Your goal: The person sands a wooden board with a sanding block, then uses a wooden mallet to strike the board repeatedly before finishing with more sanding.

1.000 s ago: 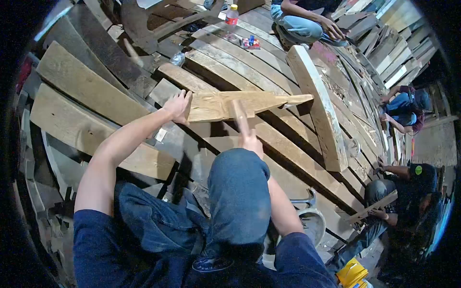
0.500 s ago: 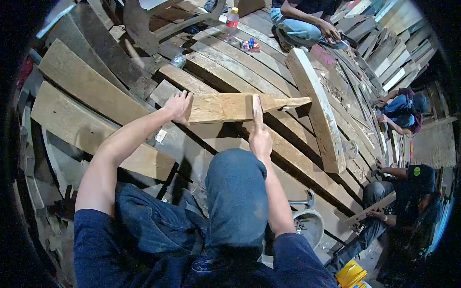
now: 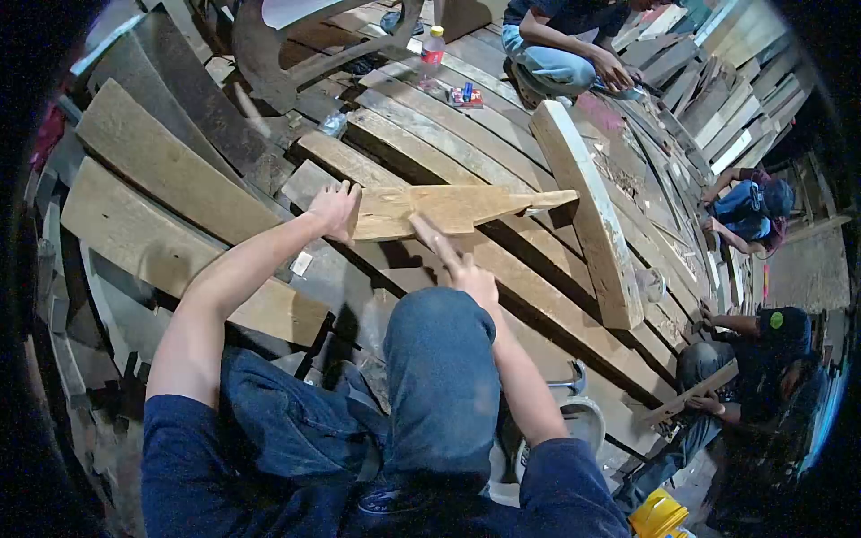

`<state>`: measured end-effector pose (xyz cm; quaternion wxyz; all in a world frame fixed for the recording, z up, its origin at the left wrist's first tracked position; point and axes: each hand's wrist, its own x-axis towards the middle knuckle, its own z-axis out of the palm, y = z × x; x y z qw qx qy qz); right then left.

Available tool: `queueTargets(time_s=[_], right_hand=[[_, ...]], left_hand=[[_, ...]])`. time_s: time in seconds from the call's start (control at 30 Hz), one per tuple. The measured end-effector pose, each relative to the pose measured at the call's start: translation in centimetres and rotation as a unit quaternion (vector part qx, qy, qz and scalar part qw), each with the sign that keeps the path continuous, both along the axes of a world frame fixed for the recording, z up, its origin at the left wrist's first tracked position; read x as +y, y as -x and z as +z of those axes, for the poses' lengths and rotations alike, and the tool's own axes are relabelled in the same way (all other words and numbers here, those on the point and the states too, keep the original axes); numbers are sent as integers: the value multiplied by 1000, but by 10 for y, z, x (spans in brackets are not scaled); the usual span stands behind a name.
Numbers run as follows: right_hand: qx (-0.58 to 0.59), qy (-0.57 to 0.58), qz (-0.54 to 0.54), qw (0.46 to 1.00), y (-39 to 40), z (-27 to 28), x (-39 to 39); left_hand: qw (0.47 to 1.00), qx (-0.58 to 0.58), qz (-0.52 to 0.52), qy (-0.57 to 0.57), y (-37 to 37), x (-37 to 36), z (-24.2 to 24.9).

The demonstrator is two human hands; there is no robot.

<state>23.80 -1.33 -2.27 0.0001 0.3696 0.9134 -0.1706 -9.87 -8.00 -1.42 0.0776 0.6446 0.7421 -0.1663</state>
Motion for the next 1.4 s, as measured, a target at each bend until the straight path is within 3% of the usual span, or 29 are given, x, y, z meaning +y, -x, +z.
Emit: queueTargets(time_s=[0.07, 0.17, 0.2, 0.3, 0.33, 0.43, 0.47, 0.6, 0.7, 0.8, 1.0, 1.17, 1.4], right_hand=[[67, -9, -143, 987, 12, 10, 11], [58, 75, -24, 995, 15, 27, -22], [-38, 45, 48, 997, 12, 23, -26], [-1, -46, -28, 999, 10, 35, -11], [46, -28, -85, 995, 12, 20, 3], [26, -23, -42, 999, 11, 7, -20], [-43, 8, -3, 999, 6, 13, -22], [-34, 9, -25, 999, 5, 24, -30], [41, -64, -4, 997, 32, 5, -11], [0, -11, -53, 999, 56, 13, -7], [-40, 29, -26, 998, 8, 38, -48], [-13, -87, -24, 996, 56, 2, -9], [-9, 75, -36, 997, 9, 56, -55]], left_hand=[[1000, 2, 4, -6, 0, -2, 4], [1000, 3, 9, 9, -2, 0, 8], [1000, 0, 6, 3, -2, -1, 8], [1000, -18, 3, 18, 1, -1, 10], [1000, -9, 2, 23, -2, -1, 14], [1000, 4, 3, 11, -1, 0, 8], [1000, 4, 5, 2, 1, -1, 2], [1000, 21, -16, -5, 3, 0, 0], [999, 14, -7, 27, 0, 5, 1], [1000, -12, -3, 15, 2, 4, 0], [999, 21, -19, 19, 7, 5, -5], [998, 16, -23, 65, 1, 13, 14], [999, 14, -27, 38, -1, 7, 16]])
